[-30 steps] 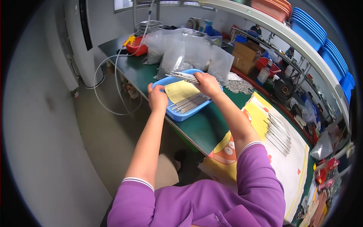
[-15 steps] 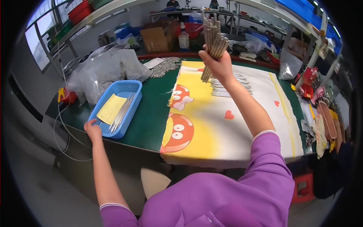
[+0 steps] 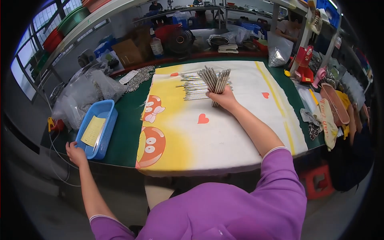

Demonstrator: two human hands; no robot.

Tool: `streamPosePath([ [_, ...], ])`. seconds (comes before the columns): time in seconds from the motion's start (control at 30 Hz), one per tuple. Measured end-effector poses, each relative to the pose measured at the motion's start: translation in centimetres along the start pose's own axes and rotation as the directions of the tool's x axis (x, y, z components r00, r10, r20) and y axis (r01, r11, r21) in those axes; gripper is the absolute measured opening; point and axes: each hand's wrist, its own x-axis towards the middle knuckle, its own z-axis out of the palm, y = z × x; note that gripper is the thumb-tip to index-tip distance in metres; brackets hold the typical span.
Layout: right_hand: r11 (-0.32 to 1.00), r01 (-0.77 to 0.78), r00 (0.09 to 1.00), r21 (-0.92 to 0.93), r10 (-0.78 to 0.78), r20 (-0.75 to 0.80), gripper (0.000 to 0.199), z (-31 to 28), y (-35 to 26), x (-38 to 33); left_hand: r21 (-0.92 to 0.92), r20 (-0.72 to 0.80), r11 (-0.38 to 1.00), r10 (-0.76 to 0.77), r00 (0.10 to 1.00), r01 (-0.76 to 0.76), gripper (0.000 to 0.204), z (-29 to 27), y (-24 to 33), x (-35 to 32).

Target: Cleaning a workbench, spreading a protective cloth, then counting and organizing metal rods before recording details on a note.

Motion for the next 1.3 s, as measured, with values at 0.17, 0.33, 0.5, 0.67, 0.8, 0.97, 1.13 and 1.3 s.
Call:
streamPosePath([
  [0.17, 0.953, 0.087, 0.995, -0.291, -0.068, 0.076, 0.026, 2.0, -1.3, 0.3, -0.271, -0.013, 0.9, 0.352, 0.936, -0.342, 0.018, -0.5, 2.0, 0.7],
  [0.33, 0.726, 0.111, 0.992, -0.679, -0.036, 0.124, 0.028, -0.4, -4.1, 2.0, -0.164, 0.378, 0.964, 0.256, 0.89, -0.208, 0.031, 1.2, 5.4, -0.6],
  [0.5, 0.364, 0.196, 0.966, -0.91, 0.088, 0.244, 0.04, -2.7, -2.5, 6.0, 0.141, 0.688, 0.961, 0.078, 0.721, -0.239, 0.07, 4.6, 5.3, 0.7],
  [0.67, 0.463, 0.257, 0.936, -0.848, 0.099, 0.338, 0.049, -0.9, -1.0, 8.4, 0.134, 0.782, 0.976, 0.001, 0.623, -0.17, 0.058, 7.0, 0.1, 1.8],
  [0.8, 0.59, 0.262, 0.915, -0.764, 0.099, 0.39, 0.053, -2.2, 1.1, 9.1, 0.048, 0.711, 0.895, 0.281, 0.645, -0.443, 0.033, 5.0, 4.1, 0.4],
  [0.97, 0.643, 0.342, 0.902, -0.685, -0.019, 0.432, 0.054, -1.7, 1.6, 8.6, -0.126, 0.729, 0.951, 0.282, 0.624, -0.282, 0.038, 4.6, 3.5, 0.9],
  [1.13, 0.627, 0.346, 0.928, -0.697, -0.123, 0.35, 0.06, -1.1, 1.8, 6.8, -0.176, 0.66, 0.932, 0.351, 0.664, -0.317, 0.036, 4.6, 2.7, 0.9],
  [1.3, 0.559, 0.419, 0.907, -0.715, -0.282, 0.312, 0.038, 2.3, -3.1, 5.9, -0.078, 0.733, 0.958, 0.242, 0.636, -0.275, 0.041, 3.1, 5.6, 0.7],
])
